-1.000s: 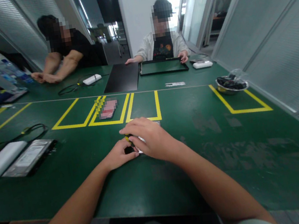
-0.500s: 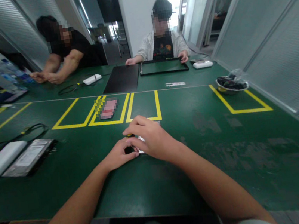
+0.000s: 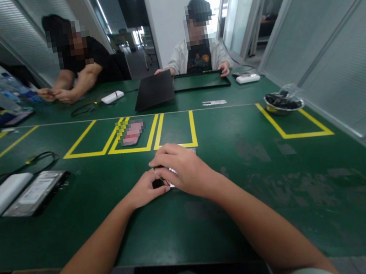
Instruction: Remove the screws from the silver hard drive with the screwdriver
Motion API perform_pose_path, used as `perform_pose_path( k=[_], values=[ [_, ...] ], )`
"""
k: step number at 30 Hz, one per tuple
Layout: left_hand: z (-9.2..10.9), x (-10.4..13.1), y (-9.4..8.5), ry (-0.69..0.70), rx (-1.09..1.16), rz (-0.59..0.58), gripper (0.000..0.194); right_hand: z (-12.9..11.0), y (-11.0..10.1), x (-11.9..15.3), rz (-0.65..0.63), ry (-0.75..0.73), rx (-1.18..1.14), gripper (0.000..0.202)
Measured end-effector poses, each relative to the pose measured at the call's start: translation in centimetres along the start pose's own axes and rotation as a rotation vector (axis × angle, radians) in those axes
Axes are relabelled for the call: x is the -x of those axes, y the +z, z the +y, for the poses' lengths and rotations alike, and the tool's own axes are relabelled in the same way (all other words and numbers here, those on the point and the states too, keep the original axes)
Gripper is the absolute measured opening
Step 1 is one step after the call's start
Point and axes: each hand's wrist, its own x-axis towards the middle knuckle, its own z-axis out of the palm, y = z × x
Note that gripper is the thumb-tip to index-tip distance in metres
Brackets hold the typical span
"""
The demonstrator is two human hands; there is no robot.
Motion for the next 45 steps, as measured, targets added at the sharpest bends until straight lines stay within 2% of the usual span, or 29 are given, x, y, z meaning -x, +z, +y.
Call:
perform_pose_path(
  k=[9,15,30,45],
  values=[
    [0.0,0.1,0.0,-0.009,-0.002,0.008,0.01,0.2,0.2,0.2,0.011,0.018,0.021,0.014],
    [0.0,0.0,0.1,0.012,-0.024,0.021,0.01,0.2,0.5,0.2,0.019,0.023,0.136,0.016],
    [0.1,0.0,0.1,-0.014,-0.013,0.014,0.011,0.3,1.1,0.5,0.013,0.073,0.256,0.023],
    [0.2,0.0,0.0,-0.001,-0.004,0.013,0.009,0.3,1.4,0.4,0.052,0.103,0.249,0.023]
  ],
)
